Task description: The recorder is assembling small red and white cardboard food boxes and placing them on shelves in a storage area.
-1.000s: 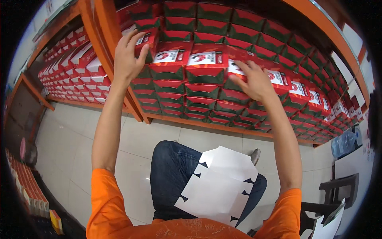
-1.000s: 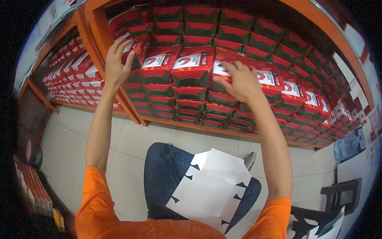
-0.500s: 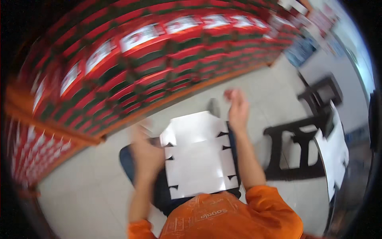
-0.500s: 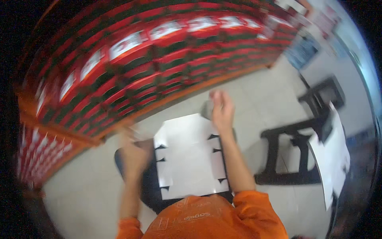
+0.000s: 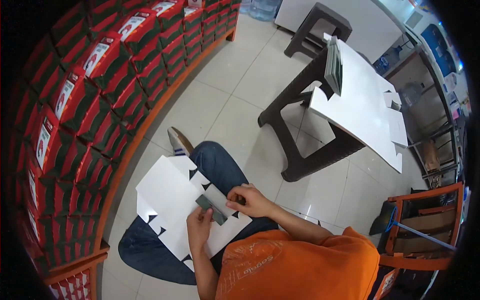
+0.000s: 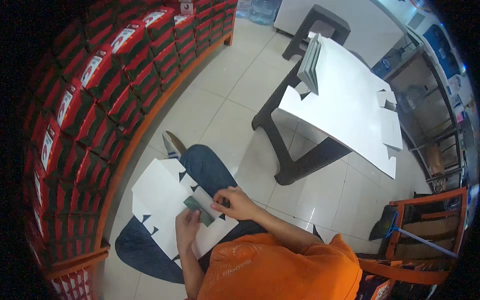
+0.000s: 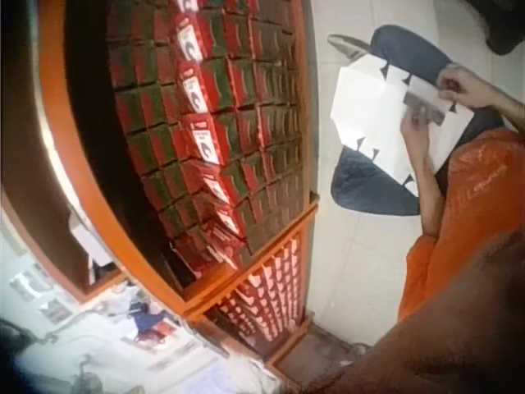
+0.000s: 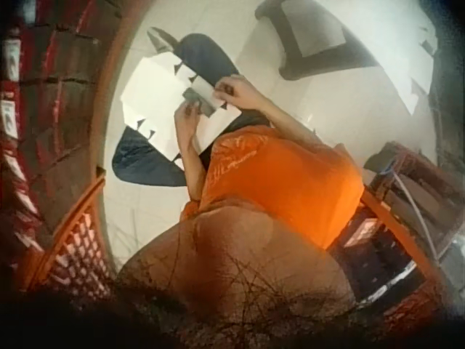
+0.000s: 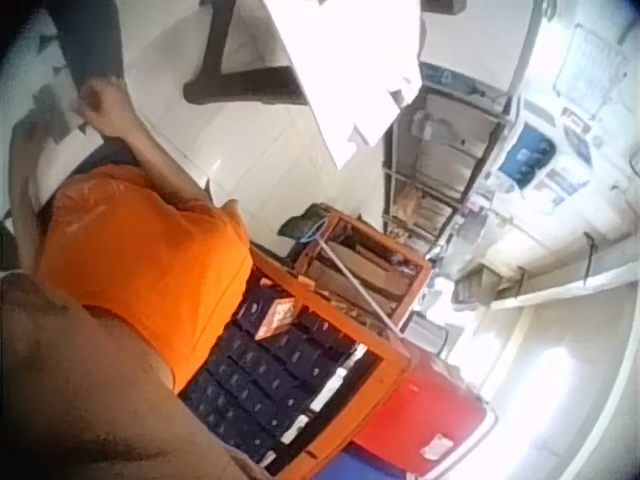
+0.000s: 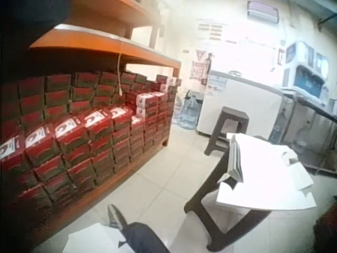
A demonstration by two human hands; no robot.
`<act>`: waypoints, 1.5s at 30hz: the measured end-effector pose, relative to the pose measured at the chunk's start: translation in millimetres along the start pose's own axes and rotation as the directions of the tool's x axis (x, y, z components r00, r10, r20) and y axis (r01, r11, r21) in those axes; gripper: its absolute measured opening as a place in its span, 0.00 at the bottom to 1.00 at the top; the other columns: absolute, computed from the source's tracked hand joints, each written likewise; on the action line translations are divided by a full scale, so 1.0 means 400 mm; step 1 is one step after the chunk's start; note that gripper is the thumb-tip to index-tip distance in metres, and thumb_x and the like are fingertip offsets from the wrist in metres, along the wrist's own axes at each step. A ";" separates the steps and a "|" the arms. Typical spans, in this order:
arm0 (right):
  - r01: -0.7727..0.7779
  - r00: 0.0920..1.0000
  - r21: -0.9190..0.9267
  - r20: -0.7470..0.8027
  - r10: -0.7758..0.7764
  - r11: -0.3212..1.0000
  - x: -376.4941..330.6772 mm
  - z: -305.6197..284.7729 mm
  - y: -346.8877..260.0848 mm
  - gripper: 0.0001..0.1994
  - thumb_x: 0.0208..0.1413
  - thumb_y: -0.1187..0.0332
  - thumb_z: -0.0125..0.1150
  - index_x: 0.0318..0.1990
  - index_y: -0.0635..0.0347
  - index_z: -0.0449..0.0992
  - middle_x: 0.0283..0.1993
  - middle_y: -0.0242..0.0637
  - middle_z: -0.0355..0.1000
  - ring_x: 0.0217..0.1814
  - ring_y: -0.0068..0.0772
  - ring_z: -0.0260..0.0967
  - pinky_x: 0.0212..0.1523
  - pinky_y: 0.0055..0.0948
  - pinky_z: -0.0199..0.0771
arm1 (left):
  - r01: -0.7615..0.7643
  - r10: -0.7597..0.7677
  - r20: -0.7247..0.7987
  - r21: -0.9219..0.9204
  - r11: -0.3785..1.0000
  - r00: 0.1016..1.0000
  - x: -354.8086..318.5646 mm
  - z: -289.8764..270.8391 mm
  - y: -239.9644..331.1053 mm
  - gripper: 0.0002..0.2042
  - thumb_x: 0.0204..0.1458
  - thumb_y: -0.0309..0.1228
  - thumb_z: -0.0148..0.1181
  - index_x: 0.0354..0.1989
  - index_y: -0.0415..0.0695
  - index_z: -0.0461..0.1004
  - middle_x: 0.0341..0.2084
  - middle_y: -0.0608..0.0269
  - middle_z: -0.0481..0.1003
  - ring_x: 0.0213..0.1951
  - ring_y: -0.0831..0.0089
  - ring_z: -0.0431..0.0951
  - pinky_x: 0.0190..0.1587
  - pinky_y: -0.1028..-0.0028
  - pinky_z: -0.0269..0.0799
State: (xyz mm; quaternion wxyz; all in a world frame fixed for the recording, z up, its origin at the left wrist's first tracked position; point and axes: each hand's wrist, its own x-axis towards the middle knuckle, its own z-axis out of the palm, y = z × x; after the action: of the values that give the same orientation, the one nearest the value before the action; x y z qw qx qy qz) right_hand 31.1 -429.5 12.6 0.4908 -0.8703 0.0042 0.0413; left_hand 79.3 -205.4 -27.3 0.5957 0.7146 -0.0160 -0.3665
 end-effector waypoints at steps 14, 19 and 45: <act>0.488 0.859 -0.218 -0.052 -0.510 0.845 -0.014 0.028 -0.205 0.12 0.46 0.77 0.69 0.40 0.69 0.79 0.48 0.46 0.71 0.31 0.34 0.74 0.27 0.24 0.74 | -0.357 0.474 -0.378 0.341 0.870 0.795 -0.172 0.056 0.164 0.10 0.56 0.25 0.54 0.44 0.33 0.66 0.28 0.46 0.74 0.26 0.56 0.77 0.28 0.65 0.72; 0.164 0.985 -0.001 -0.049 -0.164 0.986 0.035 0.050 -0.245 0.10 0.48 0.77 0.69 0.38 0.69 0.77 0.46 0.44 0.70 0.32 0.30 0.73 0.27 0.23 0.73 | -0.294 0.420 -0.297 0.386 0.874 0.858 -0.171 0.037 0.134 0.20 0.51 0.27 0.60 0.50 0.33 0.63 0.29 0.44 0.74 0.30 0.45 0.77 0.31 0.59 0.73; 0.359 0.573 0.246 0.703 -0.421 0.900 0.223 0.133 -0.379 0.19 0.45 0.71 0.73 0.46 0.63 0.76 0.27 0.33 0.74 0.20 0.12 0.62 0.20 0.17 0.60 | -0.383 0.418 -0.323 0.169 0.908 0.849 -0.350 -0.261 0.096 0.09 0.52 0.26 0.60 0.22 0.36 0.74 0.09 0.61 0.67 0.15 0.83 0.68 0.20 0.77 0.63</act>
State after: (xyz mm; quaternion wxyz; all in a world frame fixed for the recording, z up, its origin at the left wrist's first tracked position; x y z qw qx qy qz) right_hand 123.7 -302.4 107.9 0.4787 -0.7365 -0.3859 0.2820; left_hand 49.5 -64.4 78.7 0.6161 0.7777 -0.0760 -0.0990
